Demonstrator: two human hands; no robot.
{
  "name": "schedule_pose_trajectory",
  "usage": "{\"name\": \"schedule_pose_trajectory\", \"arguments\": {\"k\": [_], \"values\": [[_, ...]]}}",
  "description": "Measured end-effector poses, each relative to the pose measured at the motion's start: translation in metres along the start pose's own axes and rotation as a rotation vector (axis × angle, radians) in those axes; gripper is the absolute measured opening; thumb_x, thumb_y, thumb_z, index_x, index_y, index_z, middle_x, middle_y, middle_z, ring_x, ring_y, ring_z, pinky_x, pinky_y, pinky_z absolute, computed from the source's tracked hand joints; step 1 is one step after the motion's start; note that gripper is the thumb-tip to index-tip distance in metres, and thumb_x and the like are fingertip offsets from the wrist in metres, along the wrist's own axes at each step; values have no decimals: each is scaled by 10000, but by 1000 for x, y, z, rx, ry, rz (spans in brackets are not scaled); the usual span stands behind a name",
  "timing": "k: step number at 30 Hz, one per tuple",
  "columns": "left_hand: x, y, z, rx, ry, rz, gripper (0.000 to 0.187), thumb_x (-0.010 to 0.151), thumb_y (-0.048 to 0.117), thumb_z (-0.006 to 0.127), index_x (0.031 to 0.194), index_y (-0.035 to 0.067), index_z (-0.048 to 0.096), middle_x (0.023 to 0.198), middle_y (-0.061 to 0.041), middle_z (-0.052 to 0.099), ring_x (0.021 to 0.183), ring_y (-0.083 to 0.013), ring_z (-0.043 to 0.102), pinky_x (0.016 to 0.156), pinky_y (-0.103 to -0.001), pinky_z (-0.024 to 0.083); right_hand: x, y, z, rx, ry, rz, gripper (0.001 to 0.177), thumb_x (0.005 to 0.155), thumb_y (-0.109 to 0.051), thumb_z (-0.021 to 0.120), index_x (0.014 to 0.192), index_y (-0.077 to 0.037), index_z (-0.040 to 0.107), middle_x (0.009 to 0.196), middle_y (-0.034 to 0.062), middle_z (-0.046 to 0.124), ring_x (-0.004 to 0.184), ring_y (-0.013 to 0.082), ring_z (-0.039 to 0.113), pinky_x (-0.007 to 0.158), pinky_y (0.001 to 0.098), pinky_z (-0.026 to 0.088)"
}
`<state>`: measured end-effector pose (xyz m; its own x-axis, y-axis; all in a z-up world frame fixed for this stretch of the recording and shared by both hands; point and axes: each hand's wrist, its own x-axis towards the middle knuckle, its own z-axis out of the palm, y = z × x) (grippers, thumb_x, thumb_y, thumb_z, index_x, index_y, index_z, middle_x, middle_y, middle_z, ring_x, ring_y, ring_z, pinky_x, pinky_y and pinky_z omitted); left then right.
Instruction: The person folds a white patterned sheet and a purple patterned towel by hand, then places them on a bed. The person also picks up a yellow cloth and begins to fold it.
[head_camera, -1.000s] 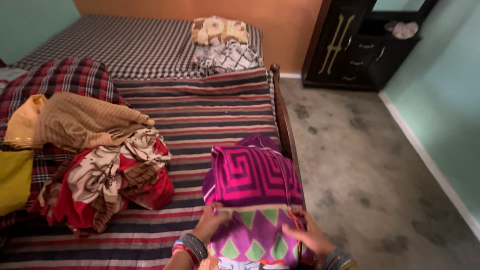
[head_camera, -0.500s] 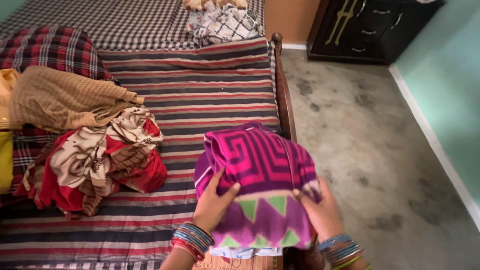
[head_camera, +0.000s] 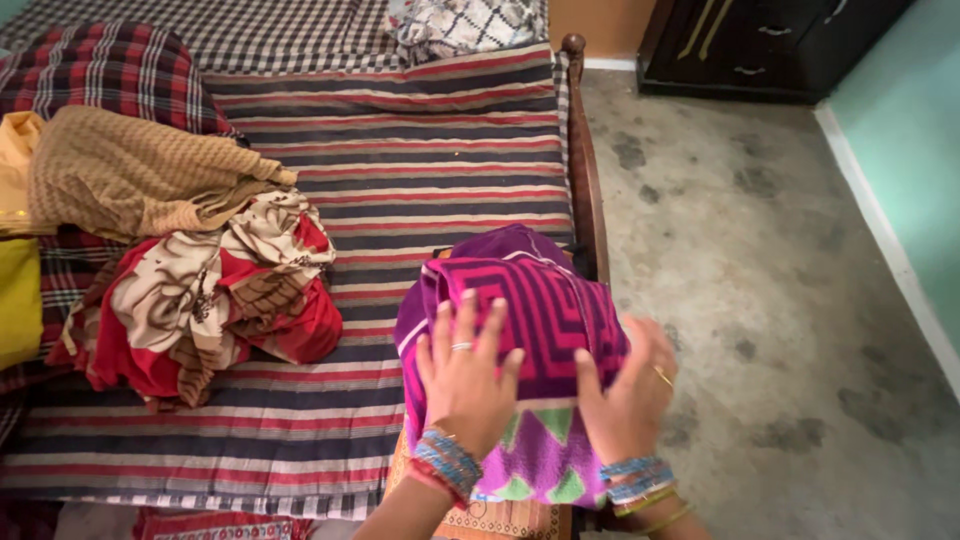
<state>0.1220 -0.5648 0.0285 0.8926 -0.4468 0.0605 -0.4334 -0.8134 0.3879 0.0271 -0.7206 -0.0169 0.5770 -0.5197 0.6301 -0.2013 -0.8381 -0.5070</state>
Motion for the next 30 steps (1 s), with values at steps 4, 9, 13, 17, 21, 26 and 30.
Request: {"name": "schedule_pose_trajectory", "arguments": {"k": [4,9,13,17,21,26,30], "values": [[4,2,33,63,97,142,577,967,346,483,1528,253,388,1638,-97,225,1516,-349,123,1133,-690,82,4,-14,43,-168,-316,-41,616,922,-417,612,1477,-193,467,1548,161,442,1467,397,354,1164,600,231],[15,-23,75,44,-98,22,644,949,326,500,1573,274,350,1690,-88,168,1550,-343,94,1131,-703,42,-30,2,96,-324,-380,-53,635,908,-463,520,1508,-277,427,1572,111,407,1471,332,319,1140,660,186],[21,-27,90,19,-100,34,634,933,330,542,1537,256,364,1710,-100,171,1522,-347,101,1131,-715,48,-39,21,109,-361,-332,-56,668,864,-491,526,1495,-290,433,1573,99,429,1463,304,358,1160,636,218],[17,-47,74,-267,-128,70,636,921,324,646,1514,248,428,1666,-106,219,1523,-334,133,1148,-680,49,-8,2,97,-524,-390,45,740,781,-562,586,1480,-342,478,1538,51,458,1461,280,365,1142,638,236],[25,-123,36,-441,98,60,537,868,286,709,1383,208,576,1525,-88,455,1434,-308,368,1128,-559,248,31,-72,94,-368,-200,-128,641,706,-463,670,1293,-223,581,1440,111,548,1427,373,413,1090,667,280],[52,-266,-19,-291,339,-213,304,891,282,655,1188,217,669,1349,-28,604,1295,-296,528,1084,-510,375,46,-205,176,155,-274,-373,430,810,-288,718,1190,-131,591,1253,164,646,1254,435,555,1040,544,434],[60,-389,-47,-19,476,-396,302,844,328,672,1131,234,687,1357,-85,576,1309,-356,452,1071,-579,323,2,-289,277,332,-702,-212,449,816,-272,736,1209,-121,582,1131,144,693,1094,388,632,922,490,496]]}}
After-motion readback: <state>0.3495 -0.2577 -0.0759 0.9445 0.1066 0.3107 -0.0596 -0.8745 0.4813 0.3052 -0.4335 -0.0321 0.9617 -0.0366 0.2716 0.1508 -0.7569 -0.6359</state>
